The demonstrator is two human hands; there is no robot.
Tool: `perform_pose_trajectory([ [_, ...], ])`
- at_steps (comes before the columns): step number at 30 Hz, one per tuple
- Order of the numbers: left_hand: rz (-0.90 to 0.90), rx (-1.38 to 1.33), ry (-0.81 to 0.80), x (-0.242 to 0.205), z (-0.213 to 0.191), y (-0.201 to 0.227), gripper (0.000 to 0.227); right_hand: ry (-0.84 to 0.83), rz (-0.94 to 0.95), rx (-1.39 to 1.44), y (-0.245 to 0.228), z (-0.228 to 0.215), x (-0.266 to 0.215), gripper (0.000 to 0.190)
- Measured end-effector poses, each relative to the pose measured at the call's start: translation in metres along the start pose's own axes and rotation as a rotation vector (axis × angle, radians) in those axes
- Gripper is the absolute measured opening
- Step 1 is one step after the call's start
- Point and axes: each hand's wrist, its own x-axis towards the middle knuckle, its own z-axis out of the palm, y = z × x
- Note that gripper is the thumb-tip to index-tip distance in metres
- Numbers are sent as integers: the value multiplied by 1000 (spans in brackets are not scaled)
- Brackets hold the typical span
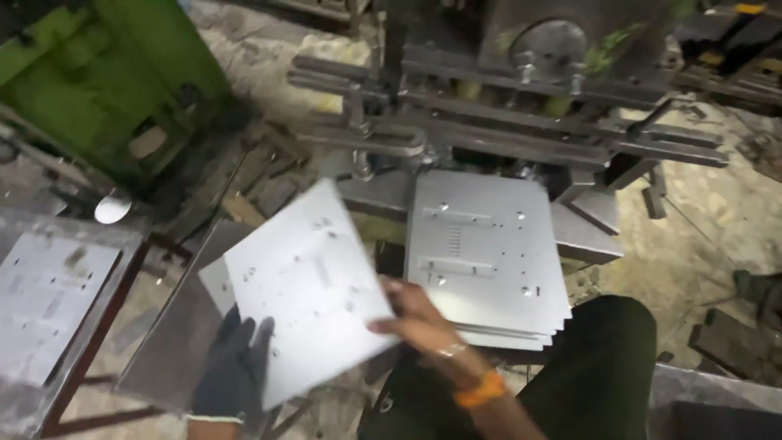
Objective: Stamping and stacking metal plates using an industrial press.
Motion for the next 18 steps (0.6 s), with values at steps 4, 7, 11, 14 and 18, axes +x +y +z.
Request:
perform_pose_trajectory([
  [4, 27, 263, -206, -19, 80, -19, 55, -38, 101, 22, 1, -94, -60, 59],
  [7, 2, 360, -539, 5, 125, -57, 56, 407, 141, 147, 16, -136, -70, 53],
  [11, -46, 288, -730, 14, 210, -83, 49, 744, -17, 257, -20, -173, -72, 50],
  [14, -3, 319, -805, 28, 247, -92, 43, 743, -193, 212, -18, -214, -61, 44],
  [18, 116, 511, -766, 90, 283, -113, 34, 820, -73, -32, 37, -299, -15, 34],
])
